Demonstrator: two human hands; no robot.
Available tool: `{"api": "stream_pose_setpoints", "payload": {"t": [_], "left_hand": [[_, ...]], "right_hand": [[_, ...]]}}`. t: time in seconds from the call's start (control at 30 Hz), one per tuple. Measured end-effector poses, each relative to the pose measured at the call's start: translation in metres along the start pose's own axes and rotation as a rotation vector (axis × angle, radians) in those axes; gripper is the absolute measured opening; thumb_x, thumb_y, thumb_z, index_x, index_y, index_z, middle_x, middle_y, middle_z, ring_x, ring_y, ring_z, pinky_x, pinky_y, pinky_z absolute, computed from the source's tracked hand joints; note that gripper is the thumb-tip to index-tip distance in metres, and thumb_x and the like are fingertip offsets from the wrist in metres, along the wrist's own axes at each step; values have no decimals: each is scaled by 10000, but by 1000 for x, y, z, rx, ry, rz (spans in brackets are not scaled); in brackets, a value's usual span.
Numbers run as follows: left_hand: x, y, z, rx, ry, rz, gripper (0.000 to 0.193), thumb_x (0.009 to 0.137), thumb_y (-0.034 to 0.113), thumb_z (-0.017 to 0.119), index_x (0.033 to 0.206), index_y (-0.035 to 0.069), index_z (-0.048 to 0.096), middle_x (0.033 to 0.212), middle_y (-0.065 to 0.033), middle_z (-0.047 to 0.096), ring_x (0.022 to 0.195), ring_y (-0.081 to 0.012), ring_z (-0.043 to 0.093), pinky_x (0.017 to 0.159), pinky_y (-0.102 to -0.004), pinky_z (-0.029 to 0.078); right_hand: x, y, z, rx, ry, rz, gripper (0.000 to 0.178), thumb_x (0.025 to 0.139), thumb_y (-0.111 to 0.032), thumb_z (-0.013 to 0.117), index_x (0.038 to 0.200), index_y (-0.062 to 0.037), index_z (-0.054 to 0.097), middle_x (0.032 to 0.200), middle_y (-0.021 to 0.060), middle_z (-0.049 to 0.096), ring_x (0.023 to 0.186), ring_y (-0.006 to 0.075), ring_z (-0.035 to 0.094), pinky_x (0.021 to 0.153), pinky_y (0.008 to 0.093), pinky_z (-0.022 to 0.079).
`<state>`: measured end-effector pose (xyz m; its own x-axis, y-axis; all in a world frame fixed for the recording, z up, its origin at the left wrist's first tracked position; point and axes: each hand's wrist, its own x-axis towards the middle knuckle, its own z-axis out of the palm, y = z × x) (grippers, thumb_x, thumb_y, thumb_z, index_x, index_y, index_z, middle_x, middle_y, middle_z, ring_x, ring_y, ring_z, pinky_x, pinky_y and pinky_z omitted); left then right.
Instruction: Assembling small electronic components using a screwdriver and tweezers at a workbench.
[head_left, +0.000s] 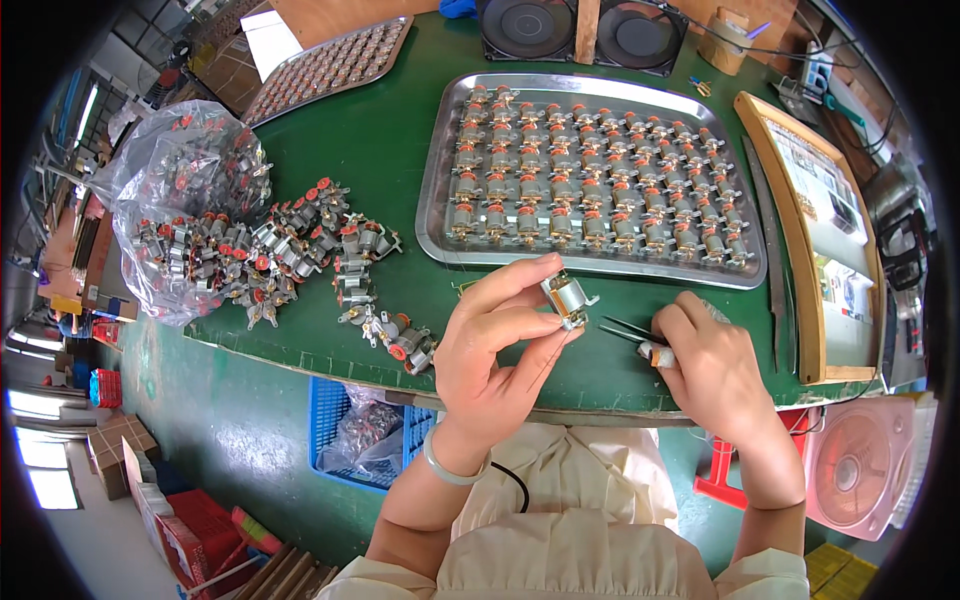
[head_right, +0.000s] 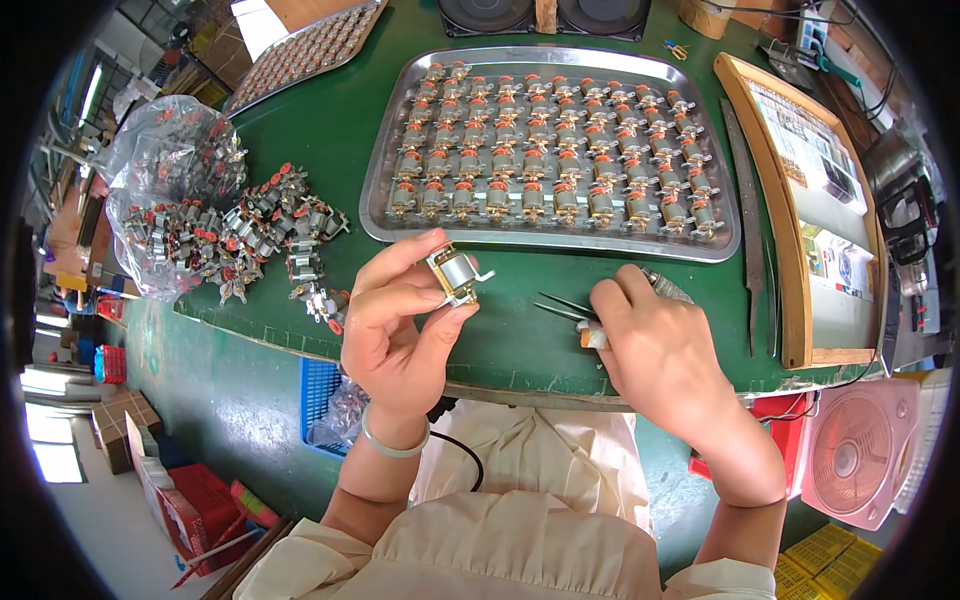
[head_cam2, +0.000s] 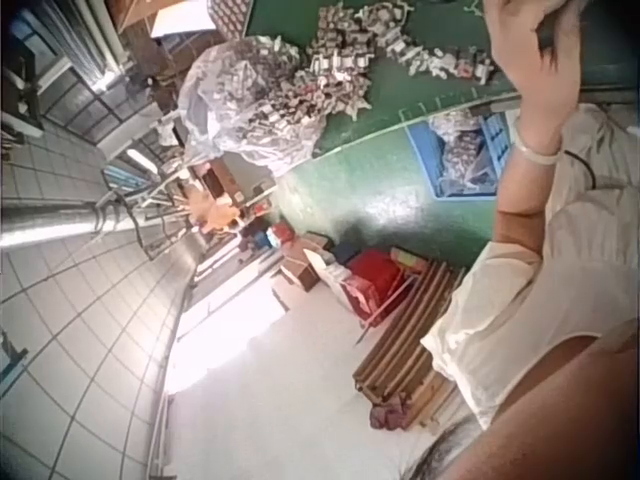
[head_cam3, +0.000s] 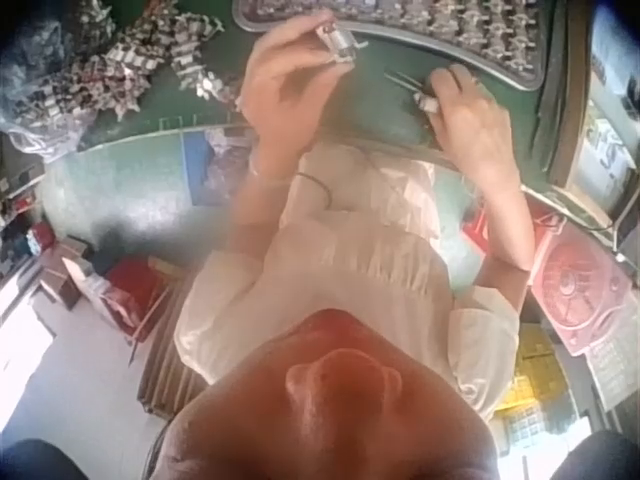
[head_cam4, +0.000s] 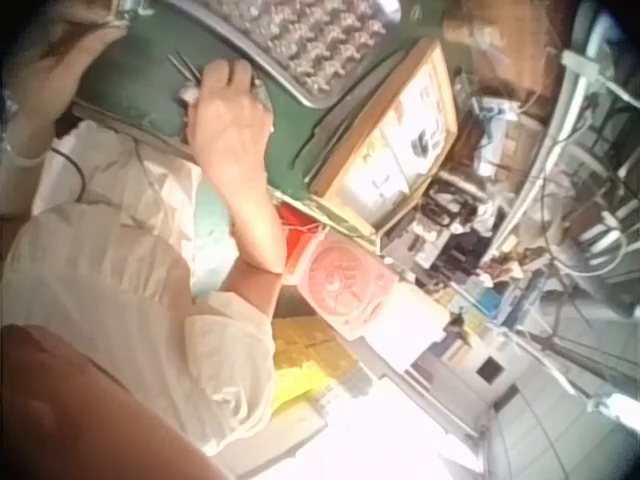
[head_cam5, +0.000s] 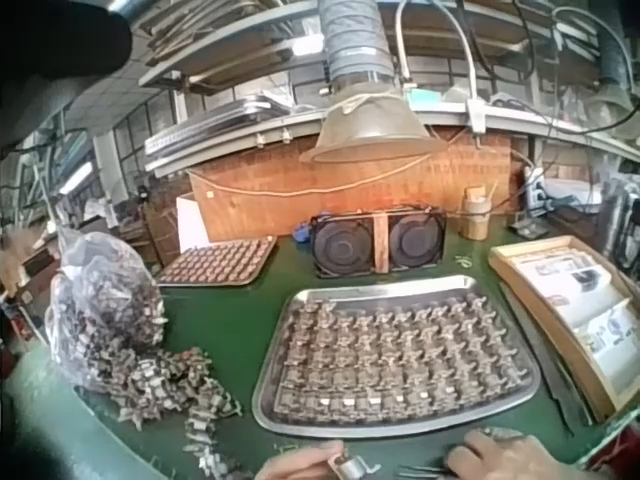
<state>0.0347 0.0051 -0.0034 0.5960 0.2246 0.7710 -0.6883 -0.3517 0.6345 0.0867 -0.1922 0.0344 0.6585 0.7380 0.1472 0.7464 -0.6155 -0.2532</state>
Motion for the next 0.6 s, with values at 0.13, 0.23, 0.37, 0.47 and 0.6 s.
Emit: {"api": "stream_pose_setpoints", "payload": {"t": [0.13,0.23,0.37,0.47,0.6], "left_hand": [[-4,2,2,37,-72,-30,242,728,-109,583,910,-17,452,1151,-278,418,844,-285,610,741,-344,532],[-6,-2,1,15,-73,-3,236,729,-133,565,906,-29,447,1171,-282,394,825,-285,616,732,-336,541],[-7,-1,3,56,-56,29,244,724,-133,572,909,-32,449,1169,-279,399,832,-282,615,732,-337,539],[-7,0,3,78,-45,33,241,722,-136,573,909,-38,457,1169,-279,401,830,-279,616,728,-334,539],[-8,0,3,82,-14,35,234,721,-141,570,908,-41,470,1167,-282,408,827,-274,617,730,-329,537]], "right_hand": [[-2,-4,6,301,227,-71,292,666,-20,651,901,4,480,654,84,519,502,232,532,452,323,406],[0,-21,1,787,290,13,172,697,39,589,847,9,511,543,12,411,447,64,371,405,211,304],[2,-27,6,801,267,-12,179,704,35,589,864,10,512,532,11,419,432,70,378,399,218,311],[2,-33,9,820,290,15,183,708,29,593,870,9,511,532,13,430,431,81,381,403,213,320],[4,-38,9,716,334,-37,200,688,42,583,874,12,514,535,20,459,421,110,423,402,222,350]]}}
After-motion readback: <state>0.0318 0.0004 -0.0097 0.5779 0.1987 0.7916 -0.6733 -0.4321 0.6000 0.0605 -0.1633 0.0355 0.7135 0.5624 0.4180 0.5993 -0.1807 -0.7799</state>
